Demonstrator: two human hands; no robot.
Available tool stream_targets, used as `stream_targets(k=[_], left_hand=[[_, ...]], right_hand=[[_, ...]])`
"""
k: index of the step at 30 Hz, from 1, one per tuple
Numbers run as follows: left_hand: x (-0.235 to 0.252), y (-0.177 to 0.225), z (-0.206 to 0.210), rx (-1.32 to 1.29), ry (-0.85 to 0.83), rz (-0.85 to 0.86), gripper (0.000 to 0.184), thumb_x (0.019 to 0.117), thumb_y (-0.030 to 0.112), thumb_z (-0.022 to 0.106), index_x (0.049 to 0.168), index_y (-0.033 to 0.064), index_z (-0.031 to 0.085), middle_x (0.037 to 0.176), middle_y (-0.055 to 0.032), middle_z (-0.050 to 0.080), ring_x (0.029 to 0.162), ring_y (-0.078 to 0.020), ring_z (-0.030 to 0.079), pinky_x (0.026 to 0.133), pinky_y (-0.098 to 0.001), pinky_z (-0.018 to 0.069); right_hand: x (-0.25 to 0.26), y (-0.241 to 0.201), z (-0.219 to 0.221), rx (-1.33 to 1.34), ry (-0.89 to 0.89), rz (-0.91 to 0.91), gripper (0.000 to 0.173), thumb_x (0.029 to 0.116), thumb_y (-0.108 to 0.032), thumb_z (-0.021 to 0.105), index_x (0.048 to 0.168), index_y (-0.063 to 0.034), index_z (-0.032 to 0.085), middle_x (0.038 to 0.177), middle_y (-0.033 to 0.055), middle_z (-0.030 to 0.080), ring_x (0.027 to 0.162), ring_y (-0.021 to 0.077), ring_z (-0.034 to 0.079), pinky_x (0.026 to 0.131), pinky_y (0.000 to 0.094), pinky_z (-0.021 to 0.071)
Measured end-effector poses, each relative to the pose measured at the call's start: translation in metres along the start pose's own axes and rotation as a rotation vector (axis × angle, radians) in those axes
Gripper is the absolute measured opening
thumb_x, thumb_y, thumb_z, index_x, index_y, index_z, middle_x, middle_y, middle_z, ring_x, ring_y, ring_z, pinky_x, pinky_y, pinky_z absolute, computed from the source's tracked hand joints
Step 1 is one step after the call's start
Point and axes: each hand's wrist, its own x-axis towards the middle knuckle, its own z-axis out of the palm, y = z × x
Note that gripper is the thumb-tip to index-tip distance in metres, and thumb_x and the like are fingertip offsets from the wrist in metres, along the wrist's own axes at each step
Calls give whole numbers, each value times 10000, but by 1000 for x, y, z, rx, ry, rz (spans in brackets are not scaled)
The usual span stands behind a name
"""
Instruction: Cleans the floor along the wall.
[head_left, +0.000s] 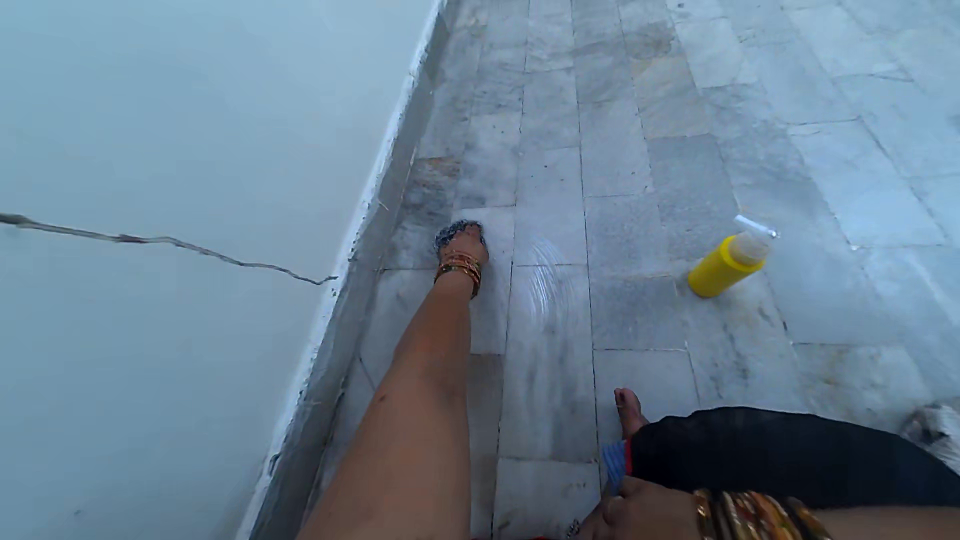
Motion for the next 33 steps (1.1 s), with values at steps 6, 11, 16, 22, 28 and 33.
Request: stream_targets(k=[6,11,16,22,28,33], left_hand=[[-66,0,25,21,-49,33,613,1001,154,578,1580,77,391,1641,-166,377,1488,-401,397,1132,-650,393],[-139,5,63,56,-98,69,626,1024,181,538,1616,123,340,1702,-82,278,1562,-322,275,1206,-627,293],[-216,24,93,102,-159,141,587,1057,197,417,1634,176,309,1709,-26,269,1587,-265,218,1246,-641,112],[-260,14,128,-3,10,275,572,1058,293,468,1608,166,376,1665,-53,366,1538,-261,340,1266,-590,111],[-236,-6,162,-194,370,255,586,1009,334,592,1454,-45,543,1557,-289,447,1450,-467,434,1206,-519,354],[-172,1,121,-48,107,109,599,1113,342,385,1593,-11,323,1692,-175,265,1584,-309,229,1277,-460,215]], right_hand=[[10,6,-10,4,-115,168,472,1056,-232,579,1483,-35,526,1302,304,634,1222,488,607,1019,653,452],[8,0,-11,-21,-66,313,532,1057,-335,597,1517,-85,508,1300,301,646,1268,487,582,1113,740,315],[2,-13,-7,-40,-21,334,544,1062,-321,591,1527,-58,486,1337,309,623,1302,487,558,1122,731,304],[-4,-25,3,-116,-2,358,544,1062,-316,587,1509,-23,487,1317,322,625,1304,506,543,1159,782,152],[-5,-14,-1,-96,-21,316,530,1059,-311,593,1498,-31,496,1318,307,626,1296,502,548,1143,786,184],[3,-10,-4,-99,-72,188,454,1059,-219,572,1462,-15,525,1316,306,619,1233,496,592,996,649,459]])
